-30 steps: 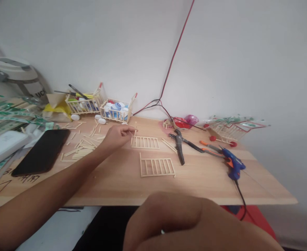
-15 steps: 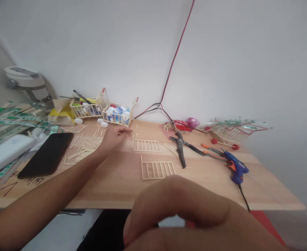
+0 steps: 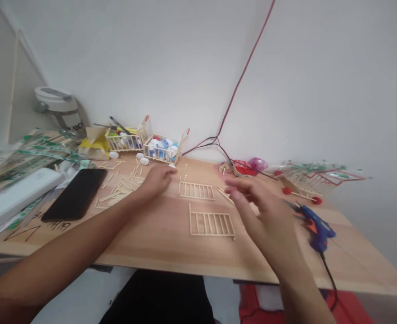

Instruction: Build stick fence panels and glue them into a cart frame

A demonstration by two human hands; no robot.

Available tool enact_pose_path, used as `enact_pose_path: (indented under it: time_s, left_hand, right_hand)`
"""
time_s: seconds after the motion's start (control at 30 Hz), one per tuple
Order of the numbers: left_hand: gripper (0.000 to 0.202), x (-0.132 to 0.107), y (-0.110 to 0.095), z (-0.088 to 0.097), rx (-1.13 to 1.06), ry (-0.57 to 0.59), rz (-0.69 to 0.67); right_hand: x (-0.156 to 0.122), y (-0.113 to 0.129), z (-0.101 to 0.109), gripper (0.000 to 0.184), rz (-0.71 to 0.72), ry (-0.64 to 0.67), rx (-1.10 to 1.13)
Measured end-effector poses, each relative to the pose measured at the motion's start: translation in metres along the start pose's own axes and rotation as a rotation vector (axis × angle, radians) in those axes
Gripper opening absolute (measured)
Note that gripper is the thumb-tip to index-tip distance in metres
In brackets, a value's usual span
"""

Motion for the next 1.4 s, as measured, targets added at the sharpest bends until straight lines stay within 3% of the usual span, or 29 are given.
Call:
enact_pose_path:
  time_s: [0.07, 0.17, 0.3, 0.57, 0.77, 0.93, 1.07, 1.2, 1.4]
  left_hand:
    - [0.036, 0.001, 0.002, -0.003, 0.057, 0.021, -0.061]
    - [0.036, 0.002, 0.002, -0.007, 0.115, 0.071, -0.174]
    - [0.034, 0.006, 0.003, -0.012, 0.193, 0.142, -0.256]
    - [0.025, 0.009, -0.001, -0.008, 0.211, 0.224, -0.225]
    - [0.017, 0.008, -0.001, -0.004, 0.166, 0.217, -0.212]
    - [0.014, 0.007, 0.006, -0.004, 0.117, 0.214, -0.183]
    - [0.013, 0.005, 0.007, -0.003, 0.062, 0.186, -0.162]
    - [0.012, 0.005, 0.006, -0.004, 0.043, 0.191, -0.175]
    - [0.012, 0.004, 0.008, -0.006, 0.052, 0.182, -0.152]
  right_hand:
    - [0.027, -0.02, -0.035, 0.025, -0.121, 0.123, 0.037]
    - [0.037, -0.055, -0.078, 0.021, -0.137, 0.29, -0.032]
    - [0.033, -0.079, -0.106, 0.019, -0.219, 0.388, -0.095]
    - [0.05, -0.064, -0.107, 0.014, -0.301, 0.445, -0.206]
    - [0.061, -0.07, -0.113, 0.013, -0.299, 0.472, -0.301]
    - [0.07, -0.074, -0.113, 0.015, -0.331, 0.421, -0.314]
    - [0.064, -0.059, -0.11, 0.013, -0.208, 0.309, -0.063]
    - [0.06, -0.026, -0.12, 0.021, -0.088, 0.347, 0.323]
    - [0.069, 0.0, -0.141, 0.008, -0.059, 0.394, 0.385]
Point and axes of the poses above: each hand's wrist, its own x-axis towards the middle knuckle, its own z-axis out of the back of the hand, y = z × x, the point moved 2 cm from there along x, towards the middle knuckle, and after that the axes turned 13 degrees about y, right-handed, at the moved point
